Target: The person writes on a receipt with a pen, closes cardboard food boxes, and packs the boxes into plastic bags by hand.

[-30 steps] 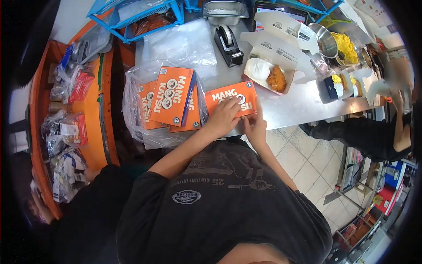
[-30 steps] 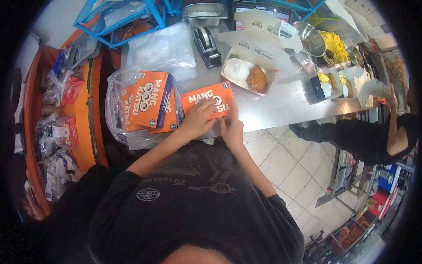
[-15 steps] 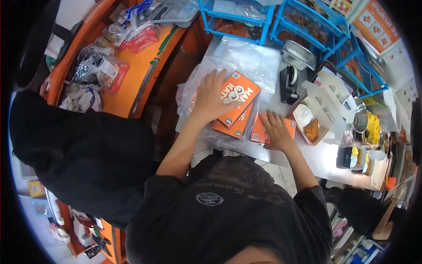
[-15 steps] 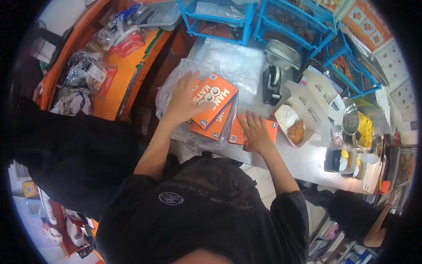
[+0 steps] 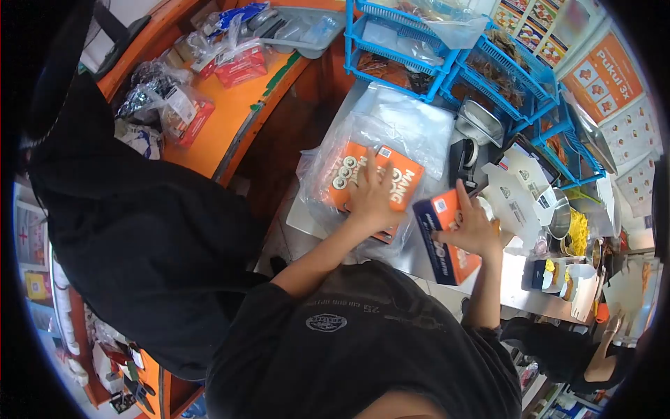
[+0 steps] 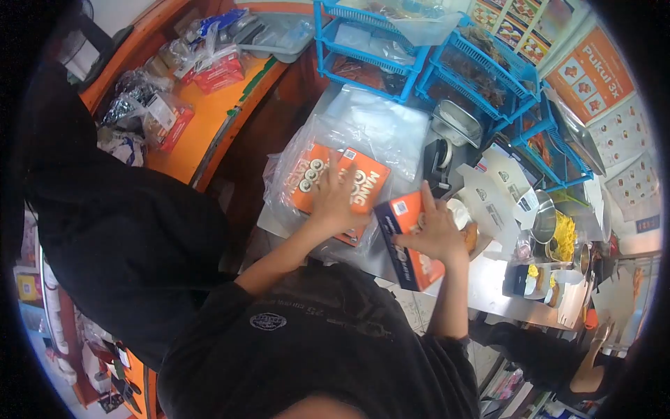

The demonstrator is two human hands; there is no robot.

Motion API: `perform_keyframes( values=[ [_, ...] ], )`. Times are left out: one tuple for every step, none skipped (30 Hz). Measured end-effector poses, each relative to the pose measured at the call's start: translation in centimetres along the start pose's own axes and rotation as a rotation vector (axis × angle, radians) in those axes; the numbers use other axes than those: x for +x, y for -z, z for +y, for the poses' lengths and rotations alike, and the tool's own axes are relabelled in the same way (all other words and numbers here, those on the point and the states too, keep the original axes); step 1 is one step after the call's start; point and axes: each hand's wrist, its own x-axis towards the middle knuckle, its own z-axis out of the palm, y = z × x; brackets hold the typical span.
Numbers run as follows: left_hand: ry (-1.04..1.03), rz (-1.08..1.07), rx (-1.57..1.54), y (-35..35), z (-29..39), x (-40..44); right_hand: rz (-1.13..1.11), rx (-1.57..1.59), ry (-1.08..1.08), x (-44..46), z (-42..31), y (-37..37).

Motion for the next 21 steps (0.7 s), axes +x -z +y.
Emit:
perform_keyframes(
  values=[
    [-0.036,0.12,-0.025,0.0,-1.1,0.5,0.007,0.102,0.048,0.6,-1.0,-0.1],
    [-0.02,0.156,-0.033,0.6,-2.3,0.7,-0.012,0.077,0.018,1.1,-2.6,0.0],
    [0.0,0.19,-0.04,1.3,-3.7,1.0,-0.021,0.086,0.018,1.8,-3.7,-0.5],
    [0.022,0.225,-0.044,1.9,-5.1,1.1,-0.031,0.097,0.021,2.8,-4.6,-1.2],
    [0.074,0.243,-0.003,2.2,-6.5,1.1,-0.019,0.025,0.065,4.3,-5.1,-2.9],
    [0.122,0.265,0.039,2.3,-8.0,1.2,-0.003,-0.047,0.109,6.2,-5.2,-5.1],
    [0.165,0.288,0.084,2.6,-8.8,1.5,-0.001,-0.083,0.08,7.0,-6.3,-5.8],
    [0.178,0.252,0.083,3.0,-9.0,1.5,0.0,-0.12,0.05,7.7,-7.7,-6.1],
    [0.192,0.215,0.084,3.2,-9.1,1.1,-0.02,-0.122,-0.05,8.1,-9.2,-6.4],
    [0.206,0.178,0.084,3.3,-9.2,0.8,-0.04,-0.123,-0.151,8.4,-10.5,-6.5],
    [0.173,0.191,0.151,2.7,-9.5,0.7,0.024,-0.134,-0.153,9.1,-11.1,-6.8],
    [0.153,0.19,0.154,2.3,-9.9,0.5,0.088,-0.146,-0.16,9.9,-11.1,-7.4],
    [0.125,0.187,0.154,2.3,-9.9,0.4,0.157,-0.159,-0.175,10.9,-10.9,-8.2],
    [0.081,0.181,0.15,2.2,-9.8,0.5,0.279,-0.107,-0.156,12.4,-10.1,-9.7],
    [0.088,0.146,0.133,2.6,-9.4,0.4,0.414,-0.061,-0.158,14.0,-8.7,-11.5],
    [0.03,0.178,0.149,2.0,-10.2,0.5,0.446,0.035,-0.132,15.5,-7.6,-13.3],
    [0.015,0.134,0.125,2.4,-9.9,0.6,0.378,0.098,-0.174,15.3,-7.9,-12.7],
    [-0.002,0.082,0.107,2.6,-9.9,1.0,0.307,0.144,-0.183,14.8,-7.7,-11.7],
    [0.019,0.053,0.064,1.8,-11.0,1.9,0.385,0.183,-0.166,14.9,-7.0,-12.5],
    [-0.022,-0.028,-0.024,2.0,-11.7,2.6,0.202,0.26,-0.192,13.9,-6.5,-10.6],
    [-0.004,-0.034,-0.007,2.7,-10.4,2.0,0.306,0.357,-0.181,12.8,-5.5,-11.0]
  ],
)
